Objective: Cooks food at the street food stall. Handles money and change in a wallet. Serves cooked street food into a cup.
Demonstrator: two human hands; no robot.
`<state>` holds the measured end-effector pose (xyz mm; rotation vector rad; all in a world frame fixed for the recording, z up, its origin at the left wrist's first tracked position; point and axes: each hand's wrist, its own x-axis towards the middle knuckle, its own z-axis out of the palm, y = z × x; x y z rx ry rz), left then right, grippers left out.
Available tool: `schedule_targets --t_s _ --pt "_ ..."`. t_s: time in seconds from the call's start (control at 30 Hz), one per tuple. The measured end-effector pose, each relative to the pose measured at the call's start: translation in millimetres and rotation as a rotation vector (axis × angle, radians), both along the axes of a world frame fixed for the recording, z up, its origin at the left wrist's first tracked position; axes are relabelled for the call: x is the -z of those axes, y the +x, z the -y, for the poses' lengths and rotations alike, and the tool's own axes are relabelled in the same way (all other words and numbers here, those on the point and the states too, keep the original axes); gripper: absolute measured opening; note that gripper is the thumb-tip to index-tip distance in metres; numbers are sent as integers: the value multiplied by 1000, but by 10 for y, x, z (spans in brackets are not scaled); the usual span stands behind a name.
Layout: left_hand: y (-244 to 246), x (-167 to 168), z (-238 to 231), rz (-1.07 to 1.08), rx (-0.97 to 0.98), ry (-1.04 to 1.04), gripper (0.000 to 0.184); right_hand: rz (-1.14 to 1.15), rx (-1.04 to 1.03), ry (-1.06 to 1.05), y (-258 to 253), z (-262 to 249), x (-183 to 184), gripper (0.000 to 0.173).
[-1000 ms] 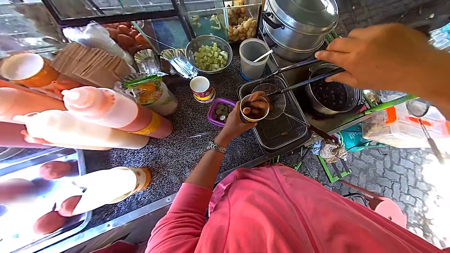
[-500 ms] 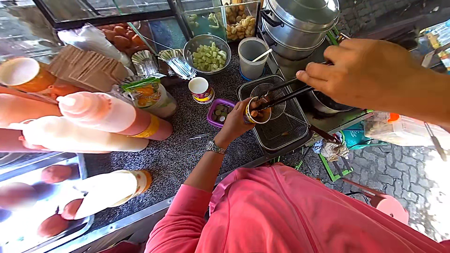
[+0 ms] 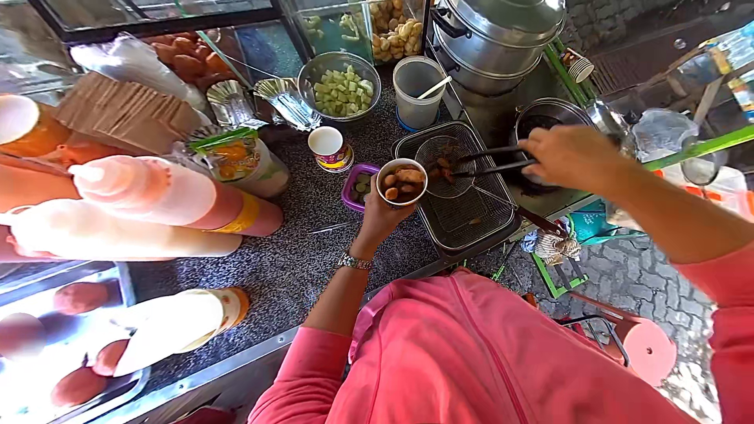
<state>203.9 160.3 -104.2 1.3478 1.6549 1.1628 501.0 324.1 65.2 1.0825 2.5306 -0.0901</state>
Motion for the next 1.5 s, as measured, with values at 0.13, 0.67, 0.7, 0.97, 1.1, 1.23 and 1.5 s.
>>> schedule_targets --t_s 0.13,0.67,0.7,0.97,1.1,1.23,1.5 --pt "37 19 -35 -52 -84 9 98 76 88 -88 9 69 581 48" --pt "415 -37 -355 -103 -428 82 92 -683 69 1 271 643 397 46" --pt "399 -22 -388 -102 -439 87 93 -680 76 17 272 653 359 46" --pt "294 -77 -398 -97 -480 -12 96 -592 81 69 278 464 261 43" --pt "220 -6 -313 -90 -405 27 96 -283 114 14 162 277 603 49" --pt "217 20 -195 -122 -332 93 96 -179 70 6 77 219 1022 47" --pt "123 -11 -139 -133 -142 82 88 -542 -127 195 221 231 251 40"
